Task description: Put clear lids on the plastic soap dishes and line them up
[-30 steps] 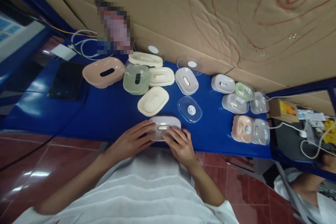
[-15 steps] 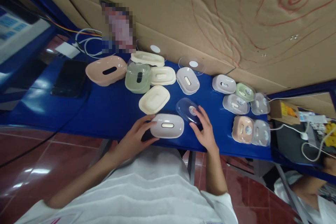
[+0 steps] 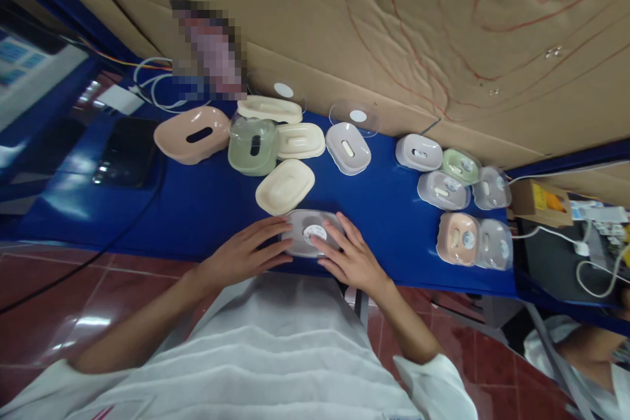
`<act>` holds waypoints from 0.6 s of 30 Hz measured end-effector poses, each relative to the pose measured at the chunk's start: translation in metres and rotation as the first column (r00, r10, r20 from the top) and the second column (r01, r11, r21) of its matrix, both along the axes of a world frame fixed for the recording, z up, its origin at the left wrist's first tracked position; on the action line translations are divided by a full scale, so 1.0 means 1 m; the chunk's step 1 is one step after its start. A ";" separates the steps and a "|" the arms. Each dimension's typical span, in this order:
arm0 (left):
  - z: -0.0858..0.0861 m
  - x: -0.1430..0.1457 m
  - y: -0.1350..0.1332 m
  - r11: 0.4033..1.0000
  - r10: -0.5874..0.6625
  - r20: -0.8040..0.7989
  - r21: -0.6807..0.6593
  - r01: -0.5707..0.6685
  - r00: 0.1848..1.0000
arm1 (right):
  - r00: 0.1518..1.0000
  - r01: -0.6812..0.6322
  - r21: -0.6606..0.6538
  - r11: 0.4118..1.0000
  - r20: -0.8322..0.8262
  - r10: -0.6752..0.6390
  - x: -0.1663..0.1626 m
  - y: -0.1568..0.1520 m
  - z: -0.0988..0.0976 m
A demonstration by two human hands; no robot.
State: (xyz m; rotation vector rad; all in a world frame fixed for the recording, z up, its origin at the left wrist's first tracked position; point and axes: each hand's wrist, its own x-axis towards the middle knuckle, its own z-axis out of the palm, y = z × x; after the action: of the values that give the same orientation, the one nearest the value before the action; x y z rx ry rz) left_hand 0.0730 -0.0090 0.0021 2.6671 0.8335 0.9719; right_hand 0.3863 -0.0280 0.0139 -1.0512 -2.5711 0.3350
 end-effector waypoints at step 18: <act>-0.012 0.008 0.006 0.999 -0.025 0.036 -0.022 0.026 0.999 | 0.996 0.047 0.008 0.999 -0.080 -0.046 0.005 -0.004 -0.012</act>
State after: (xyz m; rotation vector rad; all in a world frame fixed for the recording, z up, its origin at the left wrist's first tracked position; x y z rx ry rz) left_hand 0.0812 -0.0034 -0.0102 2.6269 0.7967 0.9951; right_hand 0.3910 -0.0319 0.0019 -1.0705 -2.4708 0.3453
